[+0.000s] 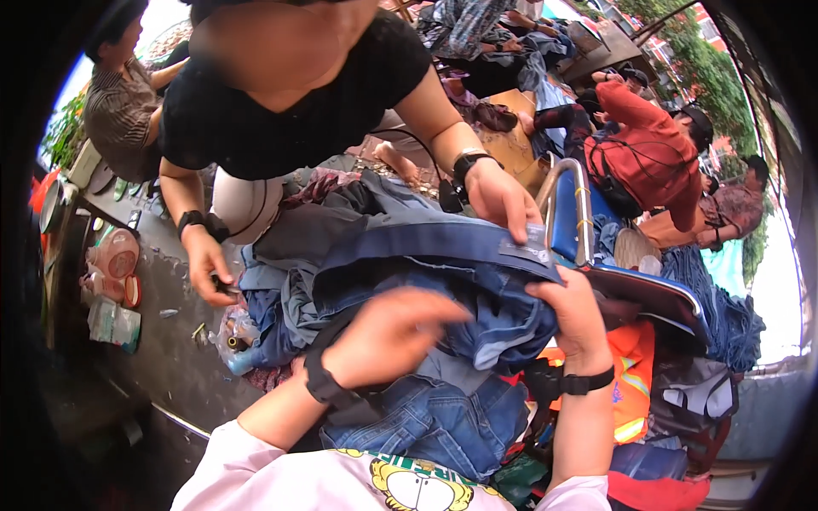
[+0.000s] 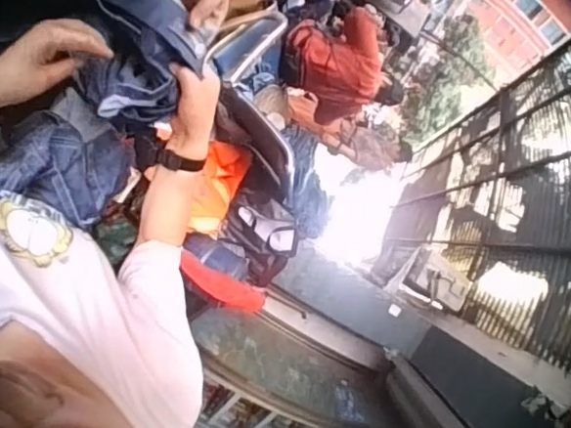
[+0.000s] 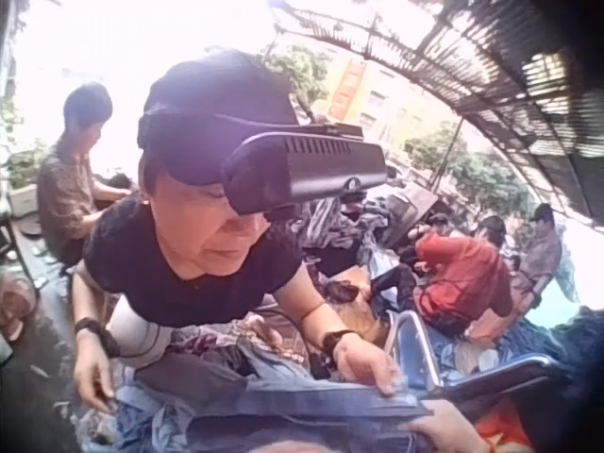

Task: Inspecting and trimming loose threads or seams on denim jeans using small scissors.

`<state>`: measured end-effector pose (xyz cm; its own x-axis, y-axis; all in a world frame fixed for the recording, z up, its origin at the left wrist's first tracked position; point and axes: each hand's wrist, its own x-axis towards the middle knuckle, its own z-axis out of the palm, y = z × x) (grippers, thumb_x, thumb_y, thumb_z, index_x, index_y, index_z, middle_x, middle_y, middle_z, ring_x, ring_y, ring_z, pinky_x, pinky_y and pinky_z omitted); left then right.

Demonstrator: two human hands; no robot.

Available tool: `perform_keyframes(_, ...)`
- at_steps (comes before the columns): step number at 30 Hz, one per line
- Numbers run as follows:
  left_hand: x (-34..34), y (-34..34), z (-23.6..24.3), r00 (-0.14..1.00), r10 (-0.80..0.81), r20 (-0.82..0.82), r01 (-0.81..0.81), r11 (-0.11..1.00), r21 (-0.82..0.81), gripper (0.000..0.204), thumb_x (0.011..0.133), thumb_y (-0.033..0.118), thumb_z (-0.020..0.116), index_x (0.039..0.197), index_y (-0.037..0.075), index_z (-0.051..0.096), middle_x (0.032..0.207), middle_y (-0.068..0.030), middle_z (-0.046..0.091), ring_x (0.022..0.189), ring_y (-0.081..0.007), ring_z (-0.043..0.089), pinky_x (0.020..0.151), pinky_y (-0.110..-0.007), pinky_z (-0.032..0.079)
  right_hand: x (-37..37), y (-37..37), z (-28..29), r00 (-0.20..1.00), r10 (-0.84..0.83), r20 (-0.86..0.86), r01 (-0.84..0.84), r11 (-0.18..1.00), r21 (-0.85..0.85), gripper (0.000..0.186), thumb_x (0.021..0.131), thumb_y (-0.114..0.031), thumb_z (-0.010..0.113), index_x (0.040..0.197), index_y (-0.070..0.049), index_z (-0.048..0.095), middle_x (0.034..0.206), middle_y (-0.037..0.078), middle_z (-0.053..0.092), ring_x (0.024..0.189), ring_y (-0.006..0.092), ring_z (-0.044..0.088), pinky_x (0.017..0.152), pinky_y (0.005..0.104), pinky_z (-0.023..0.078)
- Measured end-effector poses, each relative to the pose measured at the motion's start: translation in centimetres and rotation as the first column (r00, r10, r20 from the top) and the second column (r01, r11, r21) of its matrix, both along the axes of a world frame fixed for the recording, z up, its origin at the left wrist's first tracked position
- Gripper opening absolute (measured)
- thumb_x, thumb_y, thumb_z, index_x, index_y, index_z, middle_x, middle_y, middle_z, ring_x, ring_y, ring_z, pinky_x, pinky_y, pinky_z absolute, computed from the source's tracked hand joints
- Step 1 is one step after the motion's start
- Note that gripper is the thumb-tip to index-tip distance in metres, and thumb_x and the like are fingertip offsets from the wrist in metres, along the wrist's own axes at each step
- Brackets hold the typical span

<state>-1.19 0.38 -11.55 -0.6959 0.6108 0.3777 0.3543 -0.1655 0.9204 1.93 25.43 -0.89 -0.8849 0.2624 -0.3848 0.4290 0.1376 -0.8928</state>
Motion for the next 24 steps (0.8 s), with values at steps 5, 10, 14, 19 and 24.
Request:
perform_keyframes(5, -6.5, -0.3, -6.5, 0.792, 0.503, -0.345, -0.601, 0.742, -0.297, 0.080, 0.067, 0.002, 0.074, 0.141, 0.010, 0.045, 0.139, -0.0168, 0.050, 0.130, -0.0348, 0.046, 0.105, -0.046, 0.039, 1.7, 1.3, 3.5, 0.992, 0.014, -0.124, -0.025, 0.996, -0.088, 0.031, 0.082, 0.000, 0.062, 0.112, 0.006, 0.066, 0.104, 0.007, 0.070, 0.091, 0.0135, 0.065, 0.086, 0.0271, 0.050)
perform_keyframes(10, -10.5, -1.9, -7.9, 0.973, 0.220, 0.074, -0.186, 0.928, -0.323, 0.039, 0.073, -0.002, 0.062, 0.112, -0.001, 0.063, 0.102, -0.0146, 0.070, 0.102, -0.0300, 0.066, 0.092, -0.035, 0.048, 3.6, 3.4, 5.1, 0.982, 0.062, -0.179, -0.082, 0.991, -0.106, 0.034, 0.083, -0.003, 0.058, 0.115, 0.009, 0.064, 0.108, 0.011, 0.070, 0.095, 0.0164, 0.066, 0.089, 0.0290, 0.051)
perform_keyframes(14, -11.6, -4.6, -3.8, 0.924, -0.009, 0.383, 0.044, 0.996, -0.082, 0.030, 0.084, -0.001, 0.057, 0.113, -0.005, 0.065, 0.105, -0.0086, 0.070, 0.099, -0.0143, 0.062, 0.091, -0.026, 0.046, 6.2, 6.5, 5.4, 0.974, 0.083, -0.209, -0.114, 0.984, -0.140, 0.040, 0.082, -0.008, 0.055, 0.117, 0.012, 0.062, 0.113, 0.016, 0.068, 0.103, 0.0220, 0.066, 0.095, 0.0331, 0.050)
perform_keyframes(19, -9.5, -9.2, 2.1, 0.684, -0.267, 0.679, 0.194, 0.964, 0.183, 0.031, 0.086, 0.005, 0.062, 0.116, -0.005, 0.064, 0.110, -0.0093, 0.068, 0.099, -0.0154, 0.063, 0.087, -0.029, 0.050, 9.1, 8.0, 4.4, 0.983, 0.058, -0.175, -0.111, 0.945, -0.309, 0.044, 0.083, -0.007, 0.053, 0.122, 0.013, 0.059, 0.119, 0.019, 0.066, 0.109, 0.0269, 0.065, 0.101, 0.0376, 0.048)
perform_keyframes(24, -4.4, -11.0, -0.7, 0.448, -0.409, 0.795, 0.095, 0.906, 0.413, 0.034, 0.081, -0.003, 0.060, 0.115, -0.009, 0.062, 0.111, -0.0152, 0.069, 0.100, -0.0236, 0.067, 0.091, -0.036, 0.054, 8.1, 5.8, 0.7, 0.957, 0.284, 0.051, -0.282, 0.885, 0.369, 0.041, 0.086, -0.009, 0.069, 0.124, 0.002, 0.062, 0.114, 0.006, 0.063, 0.104, 0.0137, 0.059, 0.096, 0.0313, 0.046)
